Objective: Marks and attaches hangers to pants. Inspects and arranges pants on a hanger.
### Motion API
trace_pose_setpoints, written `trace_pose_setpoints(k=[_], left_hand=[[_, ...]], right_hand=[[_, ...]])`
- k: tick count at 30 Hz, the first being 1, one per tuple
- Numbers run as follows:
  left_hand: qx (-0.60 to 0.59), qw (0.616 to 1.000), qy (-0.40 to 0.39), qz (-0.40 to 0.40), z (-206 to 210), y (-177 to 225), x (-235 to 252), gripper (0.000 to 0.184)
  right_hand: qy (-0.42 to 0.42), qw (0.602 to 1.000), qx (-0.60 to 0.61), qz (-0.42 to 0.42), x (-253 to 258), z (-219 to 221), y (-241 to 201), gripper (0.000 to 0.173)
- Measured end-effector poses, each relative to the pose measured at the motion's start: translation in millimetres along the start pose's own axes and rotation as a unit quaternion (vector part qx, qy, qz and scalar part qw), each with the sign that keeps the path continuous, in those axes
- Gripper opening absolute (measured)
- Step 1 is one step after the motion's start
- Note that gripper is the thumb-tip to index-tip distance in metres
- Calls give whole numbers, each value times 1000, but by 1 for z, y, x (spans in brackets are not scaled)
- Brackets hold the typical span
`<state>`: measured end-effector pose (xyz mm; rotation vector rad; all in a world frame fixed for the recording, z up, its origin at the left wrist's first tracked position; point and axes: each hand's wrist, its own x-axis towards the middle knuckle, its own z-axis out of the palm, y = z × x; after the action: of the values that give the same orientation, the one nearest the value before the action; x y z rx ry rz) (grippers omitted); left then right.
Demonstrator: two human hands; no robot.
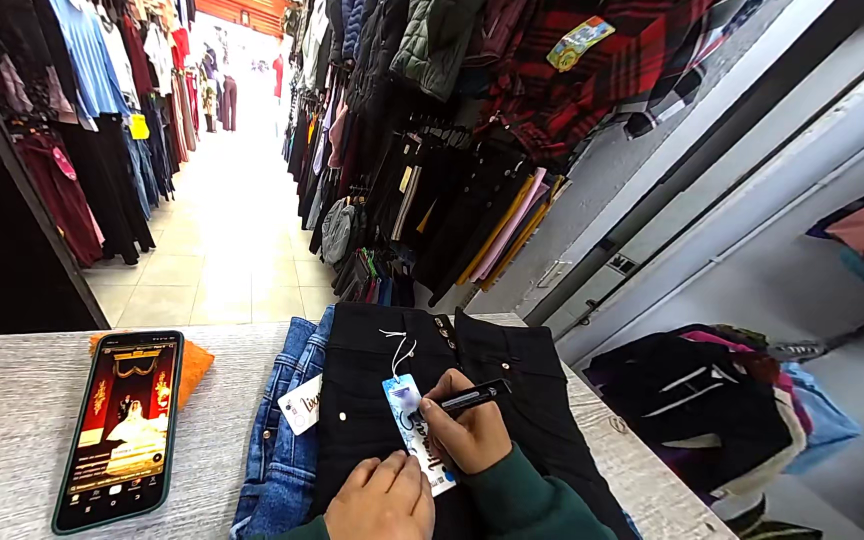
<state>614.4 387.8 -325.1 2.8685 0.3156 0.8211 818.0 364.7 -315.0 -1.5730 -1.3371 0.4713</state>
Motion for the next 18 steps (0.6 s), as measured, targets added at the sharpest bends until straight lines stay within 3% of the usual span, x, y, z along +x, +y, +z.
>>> trace_pose_setpoints(k=[14, 18], left_hand=[[10, 1000, 6, 1, -1, 0, -1, 27], [-1, 1000, -1, 3, 2, -1, 1, 27]], right_hand=[[-46, 997, 3, -60, 1, 2, 0, 9], [-16, 997, 0, -70, 0, -2, 4, 6]])
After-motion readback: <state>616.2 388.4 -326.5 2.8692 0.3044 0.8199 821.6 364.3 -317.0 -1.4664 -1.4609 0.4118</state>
